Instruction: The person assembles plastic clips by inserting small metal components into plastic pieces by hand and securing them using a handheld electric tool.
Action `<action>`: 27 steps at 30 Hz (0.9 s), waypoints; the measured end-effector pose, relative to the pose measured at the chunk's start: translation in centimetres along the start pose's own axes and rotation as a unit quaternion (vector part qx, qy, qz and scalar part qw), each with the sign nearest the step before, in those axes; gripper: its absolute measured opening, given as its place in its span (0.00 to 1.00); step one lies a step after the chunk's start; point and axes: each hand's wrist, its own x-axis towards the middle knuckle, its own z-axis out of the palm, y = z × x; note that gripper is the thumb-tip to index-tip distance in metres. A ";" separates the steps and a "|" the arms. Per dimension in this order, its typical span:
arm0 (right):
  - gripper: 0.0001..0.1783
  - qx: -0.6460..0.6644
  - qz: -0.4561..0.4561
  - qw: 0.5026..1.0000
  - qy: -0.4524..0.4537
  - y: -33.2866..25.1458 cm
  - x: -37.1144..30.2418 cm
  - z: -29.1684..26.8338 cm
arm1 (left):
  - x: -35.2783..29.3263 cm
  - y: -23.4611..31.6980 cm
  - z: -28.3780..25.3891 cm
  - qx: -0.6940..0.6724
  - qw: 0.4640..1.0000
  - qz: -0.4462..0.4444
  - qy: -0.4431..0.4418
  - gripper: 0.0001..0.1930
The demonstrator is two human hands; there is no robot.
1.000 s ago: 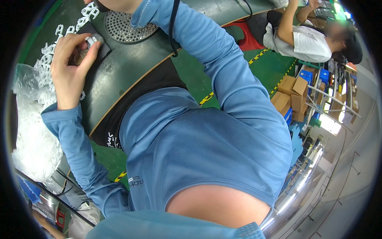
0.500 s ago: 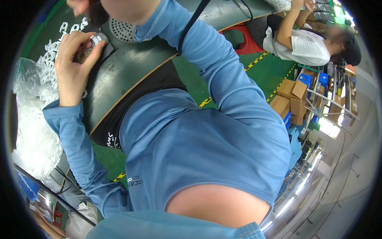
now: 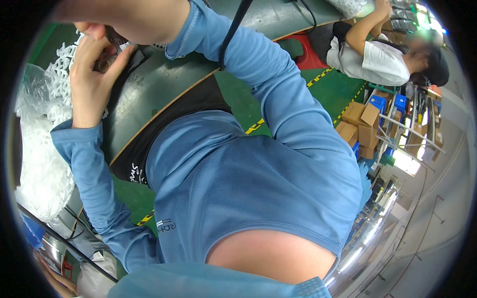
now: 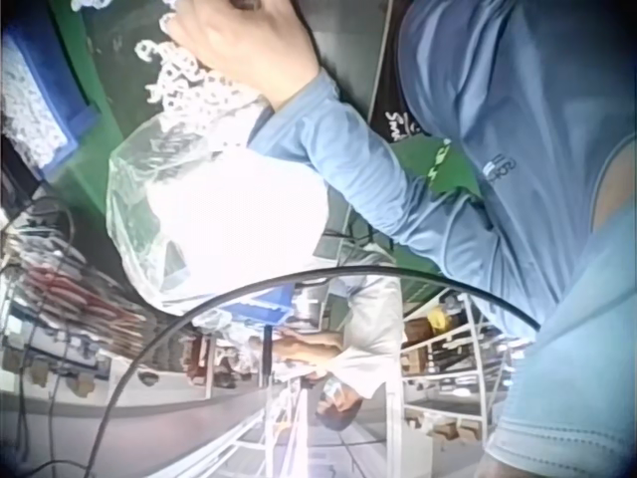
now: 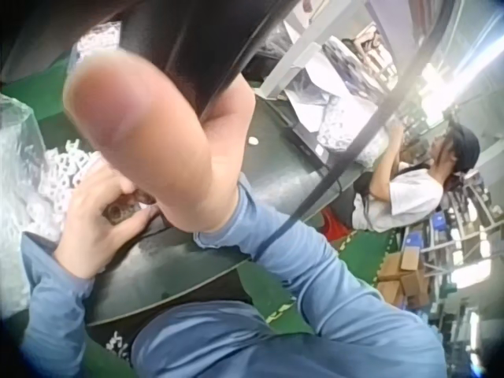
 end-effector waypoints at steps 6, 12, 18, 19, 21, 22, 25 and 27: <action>0.13 0.036 -0.022 0.989 -0.143 0.2 2.1 -1.1 | -0.1 -0.3 0.3 -0.014 1.000 -0.001 0.017 0.13; 0.19 -0.025 -0.055 0.989 -0.137 0.6 1.8 -1.4 | 0.2 -0.3 0.3 -0.012 1.000 -0.003 0.007 0.12; 0.55 0.015 0.201 0.965 -0.171 -1.1 1.1 -2.6 | 0.2 -0.1 0.2 -0.007 1.000 -0.011 0.001 0.12; 0.59 0.037 0.204 0.968 -0.144 -0.9 0.8 -2.4 | 0.3 -0.1 0.3 -0.013 1.000 -0.013 0.000 0.12; 0.58 0.017 0.200 0.967 -0.155 -1.4 1.1 -2.5 | 0.3 0.0 0.3 -0.019 1.000 -0.014 0.000 0.12; 0.57 -0.001 0.197 0.966 -0.167 -1.5 1.3 -2.6 | 0.4 0.0 0.3 -0.017 1.000 -0.017 -0.001 0.12; 0.54 0.012 0.223 0.959 -0.172 -1.2 1.4 -2.8 | 0.3 -0.1 0.2 -0.007 1.000 -0.016 -0.005 0.12; 0.52 0.016 0.235 0.957 -0.172 -1.2 1.4 -3.0 | 0.4 -0.1 0.3 -0.002 1.000 -0.010 -0.010 0.12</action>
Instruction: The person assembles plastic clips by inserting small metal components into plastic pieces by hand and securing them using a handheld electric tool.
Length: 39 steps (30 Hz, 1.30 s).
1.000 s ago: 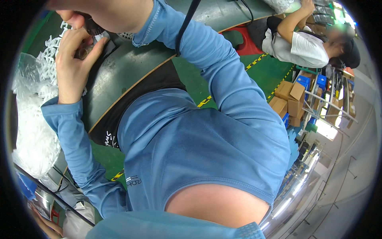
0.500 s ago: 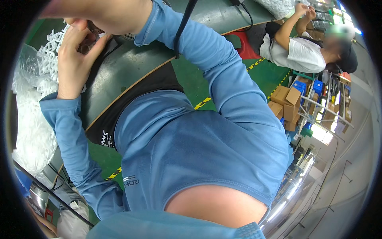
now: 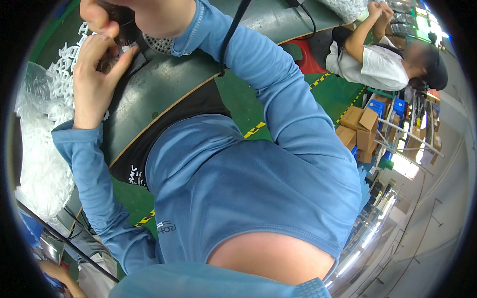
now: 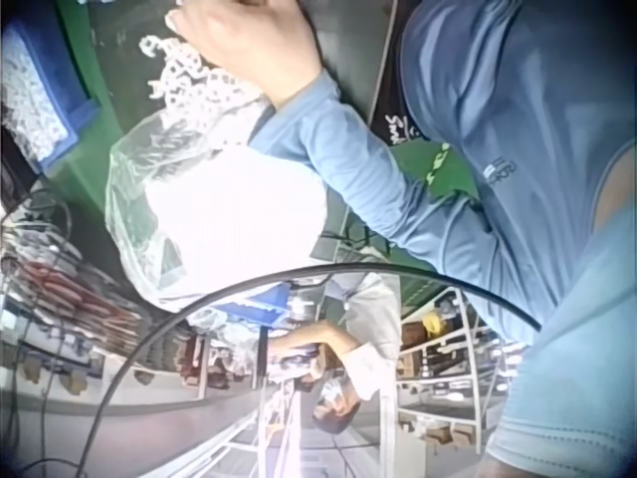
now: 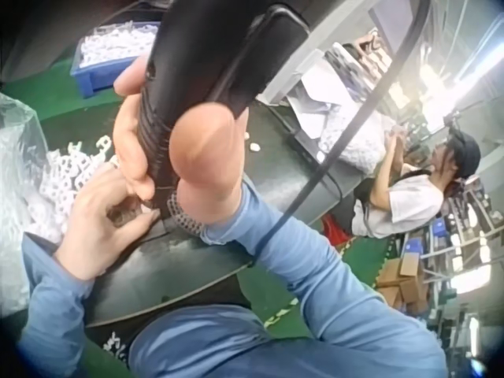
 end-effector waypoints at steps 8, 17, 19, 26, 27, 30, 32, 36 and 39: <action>0.55 -0.050 -0.090 0.994 0.047 -1.1 -0.3 -0.8 | -0.2 0.2 -0.1 -0.012 1.000 -0.013 0.003 0.13; 0.42 -0.112 -0.038 0.991 0.070 -2.0 -0.2 -2.6 | -0.1 0.4 -0.2 -0.012 1.000 -0.019 -0.005 0.13; 0.42 -0.125 -0.037 0.989 0.067 -2.0 -0.3 -2.9 | 0.1 0.5 -0.3 -0.013 1.000 -0.015 -0.007 0.13; 0.42 -0.141 -0.064 0.985 0.071 -1.7 -0.4 -2.8 | -0.3 0.2 -0.3 -0.010 1.000 -0.006 -0.005 0.14; 0.42 -0.141 -0.063 0.985 0.072 -1.6 -0.5 -2.8 | -0.4 0.2 -0.3 -0.011 1.000 -0.006 -0.005 0.14; 0.42 -0.141 -0.064 0.985 0.072 -1.7 -0.6 -3.1 | -0.1 0.2 -0.1 -0.015 1.000 -0.004 -0.006 0.14; 0.41 -0.147 -0.051 0.985 0.069 -1.9 -0.2 -2.3 | -0.3 0.3 -0.2 -0.011 1.000 -0.012 0.000 0.14; 0.42 -0.154 0.065 0.970 0.175 -2.7 0.5 -1.3 | -0.3 0.2 -0.2 -0.014 1.000 -0.015 0.004 0.13; 0.46 -0.054 0.011 0.986 0.157 -4.2 1.2 -0.9 | -0.2 0.0 0.0 -0.018 1.000 0.002 0.009 0.13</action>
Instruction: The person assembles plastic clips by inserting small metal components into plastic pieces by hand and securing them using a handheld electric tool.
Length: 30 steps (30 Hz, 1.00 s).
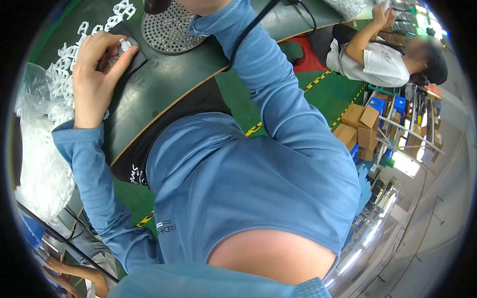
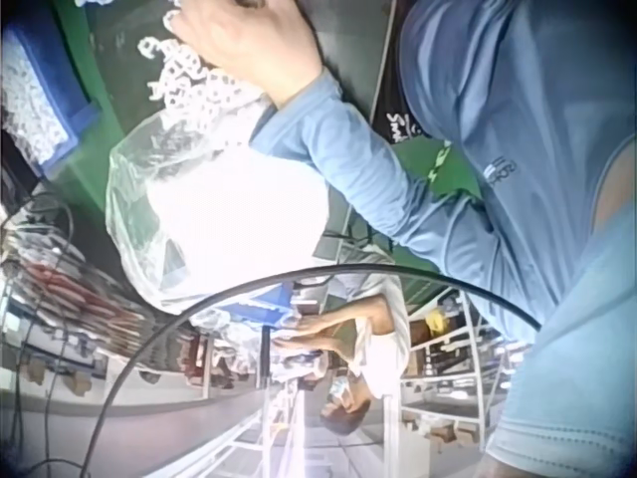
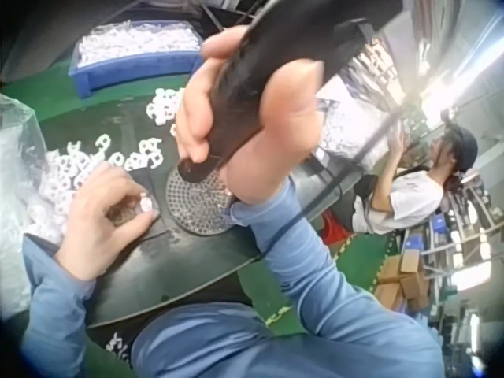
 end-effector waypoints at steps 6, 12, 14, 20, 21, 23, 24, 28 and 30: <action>0.48 0.021 -0.064 0.989 -0.131 1.9 0.1 -0.2 | -0.3 0.0 0.1 0.001 1.000 -0.011 0.006 0.12; 0.50 0.027 0.007 0.997 -0.079 1.8 -1.2 3.2 | -0.2 -0.7 0.2 0.026 0.999 0.014 0.016 0.16; 0.51 0.035 0.036 0.996 -0.067 1.9 -1.5 4.2 | -0.5 -1.1 0.0 0.039 0.999 0.011 0.017 0.18; 0.49 -0.082 -0.046 0.988 -0.120 1.9 -1.7 4.1 | -0.5 -0.3 0.2 -0.014 0.999 -0.032 0.024 0.18; 0.50 -0.077 -0.042 0.989 -0.123 2.3 -1.6 4.0 | -0.4 0.1 -0.1 -0.013 0.999 -0.035 0.026 0.18; 0.50 -0.076 -0.038 0.989 -0.125 2.5 -1.7 3.8 | 0.2 1.1 -0.6 -0.039 0.998 -0.046 0.021 0.14; 0.52 -0.082 -0.041 0.988 -0.125 2.5 -1.7 3.7 | 0.3 1.0 -0.5 -0.041 0.998 -0.046 0.022 0.14; 0.60 0.130 0.049 0.989 0.048 1.5 -0.7 5.7 | -0.1 0.6 -1.0 0.003 1.000 -0.026 0.000 0.15; 0.58 0.288 0.032 0.957 0.010 0.4 -1.1 5.8 | -0.4 0.6 -1.2 0.036 0.999 -0.020 -0.012 0.16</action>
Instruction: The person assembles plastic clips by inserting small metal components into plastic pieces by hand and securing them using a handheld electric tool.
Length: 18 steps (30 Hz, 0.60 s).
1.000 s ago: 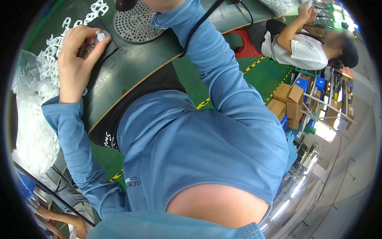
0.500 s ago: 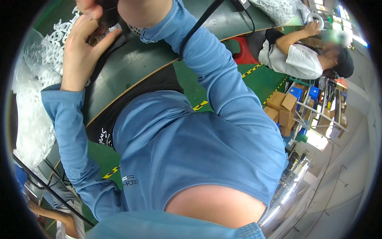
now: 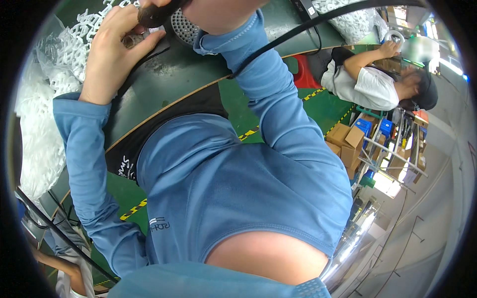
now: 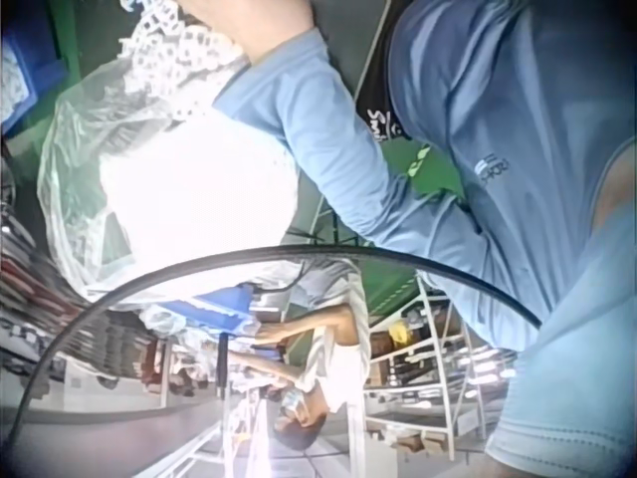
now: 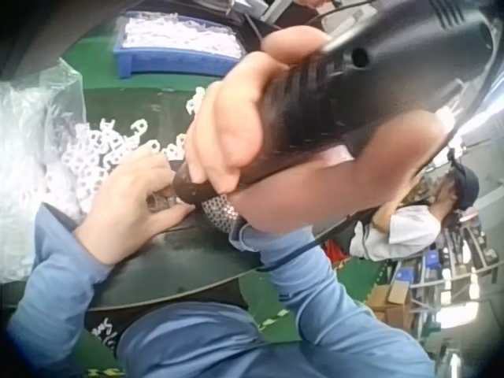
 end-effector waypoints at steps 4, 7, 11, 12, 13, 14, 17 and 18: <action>0.57 -0.030 -0.005 1.000 -0.009 0.2 0.1 -0.4 | 0.6 -0.1 0.3 -0.019 0.997 0.049 0.051 0.18; 0.56 -0.054 -0.012 0.998 -0.013 0.1 0.1 -0.8 | 0.4 0.6 0.2 -0.058 0.994 0.044 0.079 0.20; 0.55 -0.082 -0.016 0.996 -0.019 -0.5 0.6 -2.1 | 0.7 0.3 -0.6 -0.002 0.986 0.130 0.109 0.16; 0.55 -0.089 -0.016 0.996 -0.020 -0.6 0.6 -2.3 | 0.7 0.3 -0.6 0.004 0.986 0.140 0.094 0.14; 0.55 -0.095 -0.016 0.995 -0.022 -0.5 0.5 -2.3 | 0.6 0.2 -0.6 0.011 0.985 0.150 0.080 0.13; 0.55 -0.101 -0.015 0.994 -0.023 -0.4 0.5 -2.4 | 0.6 0.2 -0.6 0.011 0.985 0.151 0.078 0.13; 0.54 -0.122 -0.014 0.992 -0.028 -0.1 0.3 -2.5 | 0.5 0.1 -0.4 -0.005 0.987 0.147 0.068 0.10; 0.54 -0.129 -0.013 0.991 -0.030 0.0 0.3 -2.6 | 0.6 0.1 -0.2 -0.015 0.986 0.148 0.076 0.10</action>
